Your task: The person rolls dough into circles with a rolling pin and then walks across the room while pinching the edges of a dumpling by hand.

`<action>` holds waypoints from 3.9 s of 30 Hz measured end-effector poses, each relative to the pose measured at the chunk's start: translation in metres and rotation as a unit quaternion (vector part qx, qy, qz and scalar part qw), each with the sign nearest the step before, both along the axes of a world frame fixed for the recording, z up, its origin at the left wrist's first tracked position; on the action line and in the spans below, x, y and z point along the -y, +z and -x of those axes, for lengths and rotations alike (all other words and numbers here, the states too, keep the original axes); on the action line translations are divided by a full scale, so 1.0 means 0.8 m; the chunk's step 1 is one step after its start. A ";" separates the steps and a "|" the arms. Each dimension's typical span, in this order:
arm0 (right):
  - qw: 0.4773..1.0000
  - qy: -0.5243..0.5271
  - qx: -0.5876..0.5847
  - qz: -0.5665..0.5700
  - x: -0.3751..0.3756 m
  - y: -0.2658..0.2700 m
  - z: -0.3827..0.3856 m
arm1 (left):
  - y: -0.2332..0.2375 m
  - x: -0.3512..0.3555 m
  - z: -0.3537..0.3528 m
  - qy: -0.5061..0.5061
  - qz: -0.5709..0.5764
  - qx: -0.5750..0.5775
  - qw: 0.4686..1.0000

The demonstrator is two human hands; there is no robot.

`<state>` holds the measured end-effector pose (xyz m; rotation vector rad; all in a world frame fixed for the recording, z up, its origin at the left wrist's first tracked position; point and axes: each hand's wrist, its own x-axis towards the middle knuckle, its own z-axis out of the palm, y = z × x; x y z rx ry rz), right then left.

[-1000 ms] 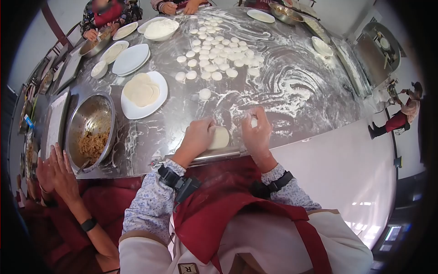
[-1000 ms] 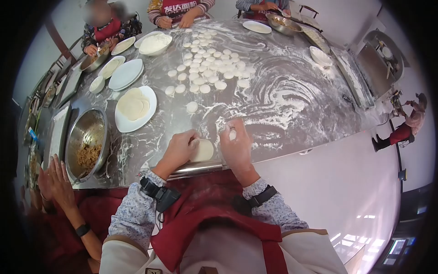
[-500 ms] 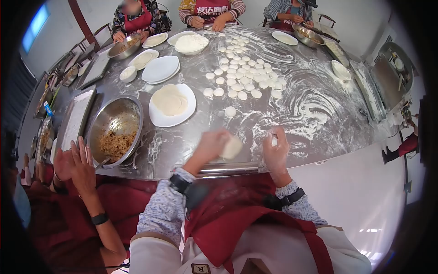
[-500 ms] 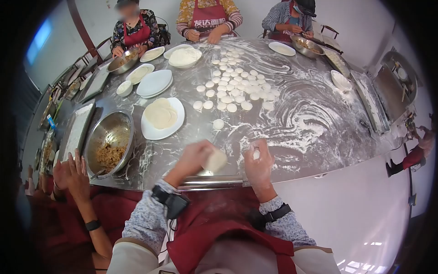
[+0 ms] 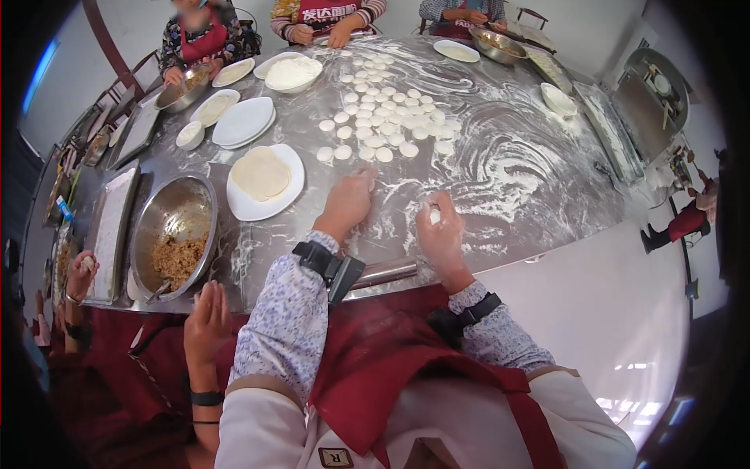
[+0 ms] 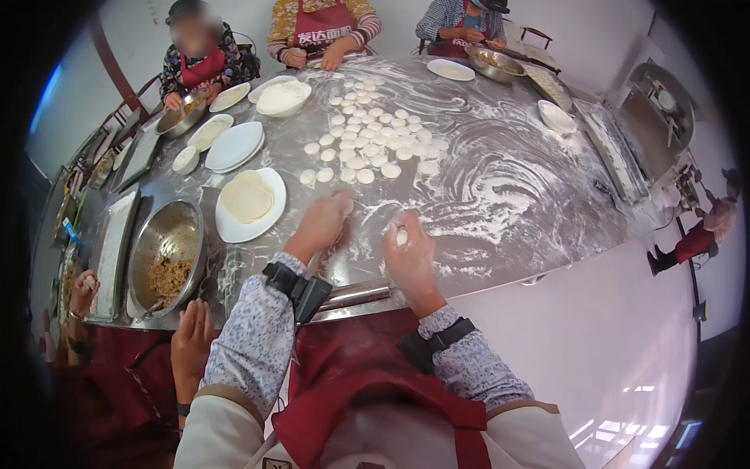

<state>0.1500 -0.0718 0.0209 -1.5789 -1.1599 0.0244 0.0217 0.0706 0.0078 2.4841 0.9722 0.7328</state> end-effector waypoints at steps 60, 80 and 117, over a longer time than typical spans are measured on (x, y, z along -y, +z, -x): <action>1.000 -0.021 0.005 -0.012 0.003 -0.011 0.005 | -0.013 0.089 0.041 -0.051 0.155 -0.017 0.987; 0.998 -0.025 0.032 0.051 -0.053 0.001 0.003 | -0.009 0.085 0.014 0.003 0.108 -0.001 0.994; 0.999 -0.013 0.013 0.042 -0.059 0.007 0.004 | -0.007 0.090 0.015 -0.013 0.178 0.047 0.983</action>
